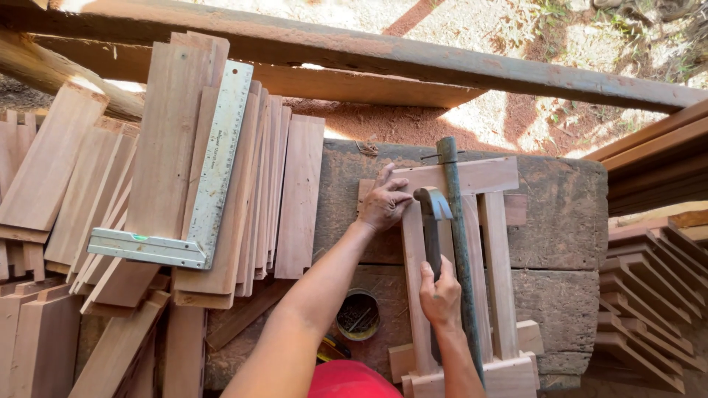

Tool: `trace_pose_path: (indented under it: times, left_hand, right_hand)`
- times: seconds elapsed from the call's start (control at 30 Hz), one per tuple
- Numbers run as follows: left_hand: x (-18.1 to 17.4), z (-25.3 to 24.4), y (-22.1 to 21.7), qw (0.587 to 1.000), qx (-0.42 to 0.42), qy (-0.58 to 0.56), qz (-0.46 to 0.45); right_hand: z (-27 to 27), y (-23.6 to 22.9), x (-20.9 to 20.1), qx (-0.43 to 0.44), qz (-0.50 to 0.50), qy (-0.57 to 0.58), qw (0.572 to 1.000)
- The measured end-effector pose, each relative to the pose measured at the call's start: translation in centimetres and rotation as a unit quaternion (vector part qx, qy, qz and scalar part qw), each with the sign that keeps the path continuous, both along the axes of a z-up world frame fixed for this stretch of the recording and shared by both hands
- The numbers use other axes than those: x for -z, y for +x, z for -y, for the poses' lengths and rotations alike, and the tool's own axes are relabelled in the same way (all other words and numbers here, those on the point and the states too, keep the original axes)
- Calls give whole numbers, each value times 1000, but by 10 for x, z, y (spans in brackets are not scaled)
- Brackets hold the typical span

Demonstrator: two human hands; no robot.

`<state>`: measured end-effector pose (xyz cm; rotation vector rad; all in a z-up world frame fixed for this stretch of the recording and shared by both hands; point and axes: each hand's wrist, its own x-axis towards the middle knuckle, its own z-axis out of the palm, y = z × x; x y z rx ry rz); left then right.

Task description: The person hammers nails into small wooden frame assemblies on a rustic workbench, taking nails from a tin cup and using pliers to hold or straighten them. They reposition the frames, check alignment with an L-square ruler, and continue driving nails along the joints.

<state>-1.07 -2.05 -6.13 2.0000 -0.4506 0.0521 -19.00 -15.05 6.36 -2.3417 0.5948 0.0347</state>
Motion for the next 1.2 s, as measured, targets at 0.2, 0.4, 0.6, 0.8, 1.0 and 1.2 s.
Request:
trace_pose_path:
  times: [0.2,0.4,0.6,0.8,1.0,1.2]
  left_hand:
    - [-22,-6,3,997,19,80,-5]
    - [-1,0,22,994,7,110,-24]
    - [-24,12,63,979,-103,91,-150]
    - [25,24,70,958,-115,146,-220]
    - [1,22,71,947,-99,121,-281]
    - [38,33,76,963,-146,120,-193]
  right_hand:
    - [6,-27,-8,30,16,22,999]
    - [8,-47,-12,83,-54,51,994]
    - [6,-24,-27,59,-38,36,997]
    - [3,-4,-67,-3,27,13,1000]
    - [7,1,-65,-26,13,1,1000]
    - [7,13,-28,-48,-56,-43,996]
